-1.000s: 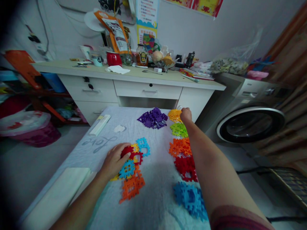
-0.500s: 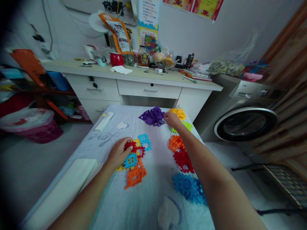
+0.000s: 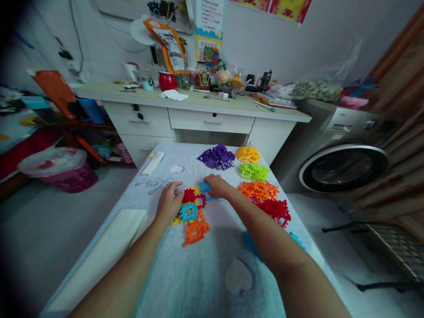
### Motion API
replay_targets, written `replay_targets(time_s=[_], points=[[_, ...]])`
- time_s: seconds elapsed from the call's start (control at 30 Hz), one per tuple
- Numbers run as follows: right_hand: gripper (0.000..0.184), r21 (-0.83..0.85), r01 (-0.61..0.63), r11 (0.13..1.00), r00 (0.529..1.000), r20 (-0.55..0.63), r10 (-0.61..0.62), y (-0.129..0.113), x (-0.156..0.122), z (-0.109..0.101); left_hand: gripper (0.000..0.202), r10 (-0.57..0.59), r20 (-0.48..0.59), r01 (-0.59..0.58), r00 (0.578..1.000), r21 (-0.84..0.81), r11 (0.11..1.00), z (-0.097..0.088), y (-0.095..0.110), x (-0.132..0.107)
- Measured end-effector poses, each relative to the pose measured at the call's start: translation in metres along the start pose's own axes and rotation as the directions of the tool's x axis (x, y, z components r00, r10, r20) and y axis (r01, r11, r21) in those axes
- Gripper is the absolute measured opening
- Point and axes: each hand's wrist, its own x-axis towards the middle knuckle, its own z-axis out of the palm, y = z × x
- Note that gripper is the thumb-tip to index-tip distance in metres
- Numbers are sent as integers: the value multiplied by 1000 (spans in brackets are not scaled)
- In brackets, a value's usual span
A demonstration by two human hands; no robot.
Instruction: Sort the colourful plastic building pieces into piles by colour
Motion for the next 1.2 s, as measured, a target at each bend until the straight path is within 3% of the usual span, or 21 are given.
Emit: replay_targets(time_s=[0.23, 0.43, 0.53, 0.67, 0.9, 1.03, 1.2], points=[[34, 9, -250, 968, 966, -63, 250, -7, -15, 0, 31, -1, 54, -1, 999, 22, 1000, 2, 0, 0], [31, 76, -283, 956, 953, -88, 290, -8, -44, -17, 32, -8, 68, 8, 998, 6, 1000, 1, 1, 0], [30, 164, -301, 939, 926, -185, 329, -4, -76, -36, 33, -15, 68, 15, 998, 0, 1000, 0, 0, 0], [20, 242, -308, 920, 885, -280, 371, 8, -140, -54, 34, -25, 73, 25, 997, -8, 1000, 0, 0, -1], [23, 269, -378, 886, 863, -244, 442, 26, -246, -40, 33, -38, 78, 39, 996, -12, 999, 1, 0, -1], [29, 291, -367, 883, 863, -248, 440, 20, -274, -30, 33, -43, 74, 44, 996, -14, 999, 2, 0, -1], [32, 249, -296, 922, 900, -251, 356, -3, -276, -28, 33, -45, 68, 46, 997, -6, 999, 3, 0, -1]])
